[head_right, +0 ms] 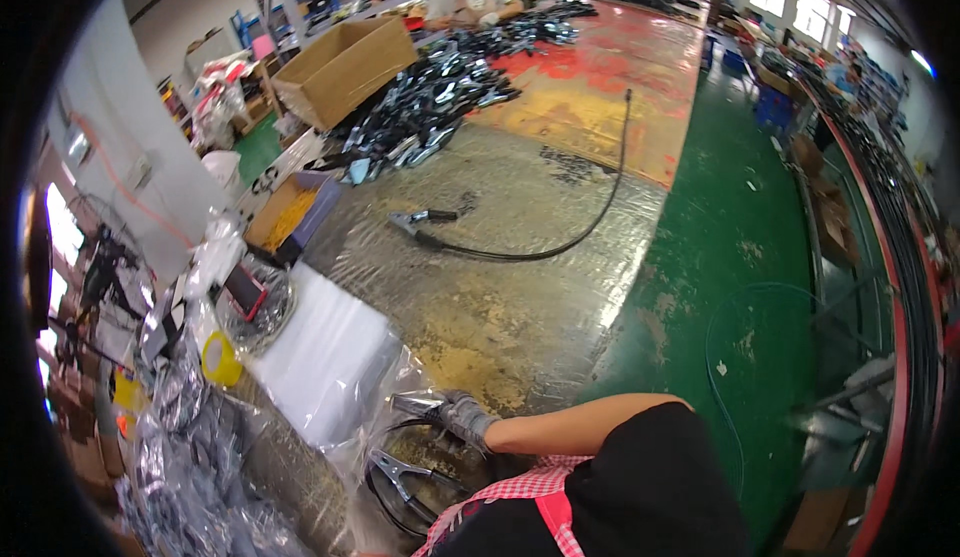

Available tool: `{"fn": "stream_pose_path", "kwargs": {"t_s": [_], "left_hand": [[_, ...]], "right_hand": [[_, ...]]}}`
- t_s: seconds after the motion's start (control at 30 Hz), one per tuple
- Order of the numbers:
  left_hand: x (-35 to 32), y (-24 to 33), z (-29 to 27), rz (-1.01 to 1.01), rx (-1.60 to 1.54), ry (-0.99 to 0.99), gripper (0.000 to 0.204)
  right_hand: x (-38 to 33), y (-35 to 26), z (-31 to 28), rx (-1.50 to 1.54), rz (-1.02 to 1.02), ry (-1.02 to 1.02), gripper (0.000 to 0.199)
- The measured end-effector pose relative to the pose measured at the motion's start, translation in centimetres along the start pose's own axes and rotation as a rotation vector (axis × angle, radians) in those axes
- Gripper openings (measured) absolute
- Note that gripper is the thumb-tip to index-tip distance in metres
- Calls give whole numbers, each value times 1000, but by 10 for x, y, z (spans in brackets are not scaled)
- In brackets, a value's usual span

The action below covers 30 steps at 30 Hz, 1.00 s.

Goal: Packaging cable assemblies into plastic bags.

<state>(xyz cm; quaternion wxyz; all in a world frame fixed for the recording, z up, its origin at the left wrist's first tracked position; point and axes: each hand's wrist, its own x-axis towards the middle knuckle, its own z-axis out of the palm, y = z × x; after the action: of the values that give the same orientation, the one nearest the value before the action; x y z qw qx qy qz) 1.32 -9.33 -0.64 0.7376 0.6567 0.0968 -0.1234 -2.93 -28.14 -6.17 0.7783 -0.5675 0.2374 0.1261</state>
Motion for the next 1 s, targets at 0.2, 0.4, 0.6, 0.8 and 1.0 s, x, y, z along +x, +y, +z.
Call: {"fn": "stream_pose_path", "kwargs": {"t_s": [0.2, 0.4, 0.6, 0.8, 1.0], "left_hand": [[-37, -10, -2, -18, 93, 139, 32], [-73, -26, -12, 58, 183, 199, 28], [-70, -31, 8, 313, 399, 208, 25], [-60, -5, -34, -202, -48, 301, 34], [-130, 90, -31, 489, -24, 336, 25]], "right_hand": [[-49, 34, -16, 129, 1, 270, 29], [-60, 33, -25, 411, -48, 109, 32], [-19, 11, 3, 646, 130, 244, 35], [14, -51, -14, 161, -225, 15, 23], [-100, -147, 20, -592, -851, -145, 31]]}}
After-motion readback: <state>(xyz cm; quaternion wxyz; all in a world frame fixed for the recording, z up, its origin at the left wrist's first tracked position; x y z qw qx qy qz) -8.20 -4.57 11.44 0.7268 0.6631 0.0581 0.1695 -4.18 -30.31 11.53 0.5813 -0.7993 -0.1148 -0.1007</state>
